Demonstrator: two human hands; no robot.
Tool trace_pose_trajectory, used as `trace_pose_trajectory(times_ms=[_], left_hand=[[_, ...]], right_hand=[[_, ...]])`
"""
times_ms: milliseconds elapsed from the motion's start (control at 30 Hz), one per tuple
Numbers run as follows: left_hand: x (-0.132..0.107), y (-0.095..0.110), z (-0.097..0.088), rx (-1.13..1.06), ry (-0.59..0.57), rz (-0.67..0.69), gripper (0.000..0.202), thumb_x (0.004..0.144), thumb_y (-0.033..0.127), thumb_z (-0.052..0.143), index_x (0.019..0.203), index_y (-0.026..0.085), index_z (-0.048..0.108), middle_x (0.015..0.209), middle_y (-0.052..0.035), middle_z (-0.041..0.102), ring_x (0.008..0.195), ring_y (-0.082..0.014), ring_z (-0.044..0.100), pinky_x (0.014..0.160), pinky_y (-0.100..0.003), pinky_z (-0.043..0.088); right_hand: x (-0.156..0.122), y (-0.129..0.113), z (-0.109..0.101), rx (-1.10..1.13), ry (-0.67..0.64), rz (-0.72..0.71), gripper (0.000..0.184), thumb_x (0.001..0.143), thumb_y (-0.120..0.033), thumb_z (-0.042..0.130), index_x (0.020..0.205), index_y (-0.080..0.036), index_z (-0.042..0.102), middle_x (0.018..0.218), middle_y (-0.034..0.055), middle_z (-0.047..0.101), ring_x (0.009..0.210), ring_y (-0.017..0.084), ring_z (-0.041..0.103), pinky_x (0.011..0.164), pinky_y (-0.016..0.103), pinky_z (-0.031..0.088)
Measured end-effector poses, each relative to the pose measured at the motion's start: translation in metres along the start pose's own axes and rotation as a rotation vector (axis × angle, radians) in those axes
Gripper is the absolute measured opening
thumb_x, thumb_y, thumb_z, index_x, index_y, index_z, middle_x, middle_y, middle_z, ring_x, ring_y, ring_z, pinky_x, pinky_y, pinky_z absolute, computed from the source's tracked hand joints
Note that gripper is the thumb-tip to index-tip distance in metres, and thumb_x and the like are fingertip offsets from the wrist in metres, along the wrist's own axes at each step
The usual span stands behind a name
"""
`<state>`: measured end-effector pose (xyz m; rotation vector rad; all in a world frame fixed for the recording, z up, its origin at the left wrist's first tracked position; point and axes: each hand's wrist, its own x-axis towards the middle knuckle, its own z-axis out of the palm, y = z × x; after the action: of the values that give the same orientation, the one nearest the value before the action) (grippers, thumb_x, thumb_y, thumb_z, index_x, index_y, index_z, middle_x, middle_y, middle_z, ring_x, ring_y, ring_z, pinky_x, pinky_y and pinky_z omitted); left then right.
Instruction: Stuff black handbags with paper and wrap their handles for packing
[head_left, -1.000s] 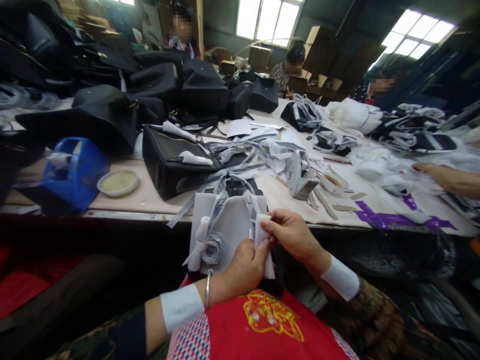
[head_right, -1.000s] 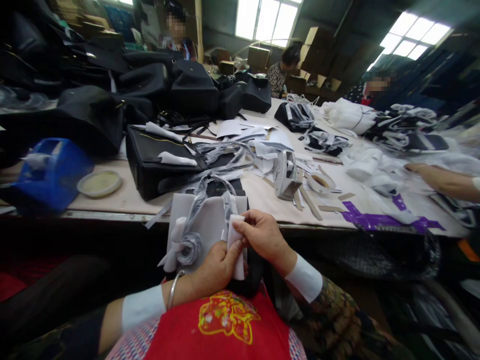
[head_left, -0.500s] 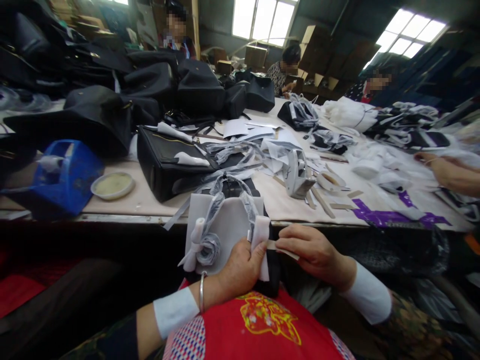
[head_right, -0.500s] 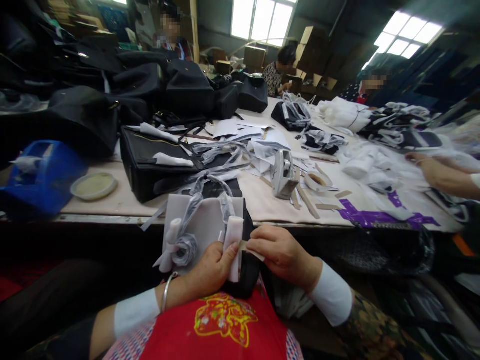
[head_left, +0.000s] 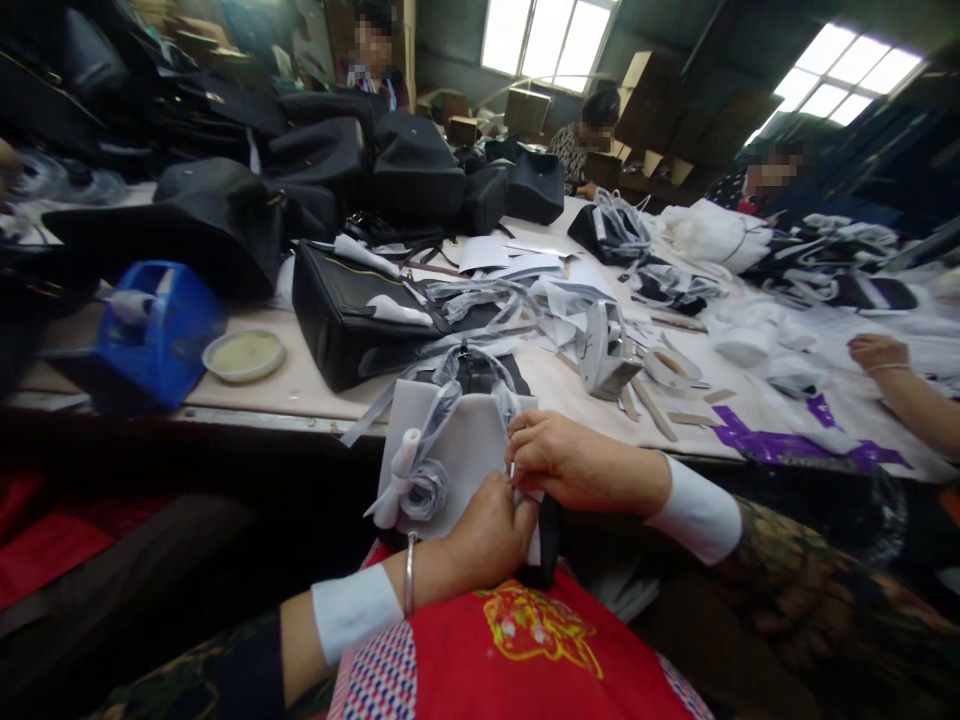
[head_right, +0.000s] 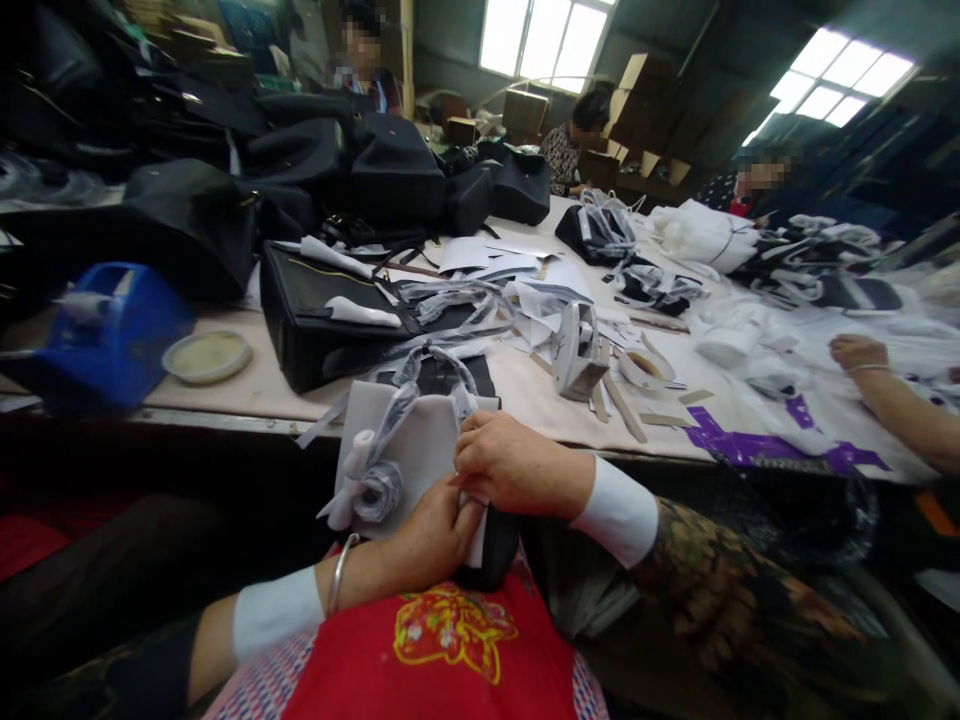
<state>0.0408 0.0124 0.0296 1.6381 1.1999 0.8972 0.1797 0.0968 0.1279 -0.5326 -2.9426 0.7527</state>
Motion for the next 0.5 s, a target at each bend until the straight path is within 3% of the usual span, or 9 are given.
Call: trace_pose_trajectory(times_ms=[167,300,400,500], left_hand=[[-0.002,0.002,-0.012,-0.05,-0.095,-0.037,0.028,0.09,0.027,0.051,0.11,0.012,0.063,0.112,-0.0152,0.071,0.105,-0.0272,0.066,0.097,-0.043,0.052],[-0.003,0.004,-0.012,-0.189,-0.039,-0.008,0.03,0.093,0.032,0.053,0.117,0.016,0.062,0.118,-0.0116,0.071,0.111,-0.0251,0.065,0.1,-0.04,0.051],[-0.001,0.003,-0.007,-0.221,0.01,-0.01,0.029,0.096,0.03,0.047,0.116,0.016,0.063,0.117,-0.0109,0.071,0.113,-0.024,0.065,0.1,-0.038,0.051],[0.0,-0.001,-0.004,-0.19,0.014,-0.021,0.028,0.095,0.031,0.049,0.112,0.015,0.065,0.112,-0.0113,0.072,0.107,-0.0246,0.067,0.097,-0.039,0.052]], right_hand=[[-0.002,0.004,0.024,0.228,0.232,0.09,0.02,0.093,-0.015,0.06,0.077,-0.017,0.073,0.077,0.0051,0.07,0.084,0.018,0.059,0.087,0.036,0.046],[-0.006,0.006,0.041,0.358,0.378,0.167,0.014,0.09,-0.017,0.064,0.084,-0.019,0.076,0.084,0.0053,0.072,0.092,0.02,0.059,0.087,0.037,0.048],[-0.008,0.009,0.039,0.398,0.343,0.165,0.016,0.092,-0.02,0.064,0.083,-0.019,0.077,0.086,0.0057,0.073,0.093,0.02,0.061,0.09,0.038,0.047],[-0.006,0.01,0.022,0.359,0.156,0.104,0.023,0.098,-0.022,0.058,0.084,-0.017,0.076,0.09,0.0064,0.073,0.092,0.018,0.062,0.094,0.038,0.046]])
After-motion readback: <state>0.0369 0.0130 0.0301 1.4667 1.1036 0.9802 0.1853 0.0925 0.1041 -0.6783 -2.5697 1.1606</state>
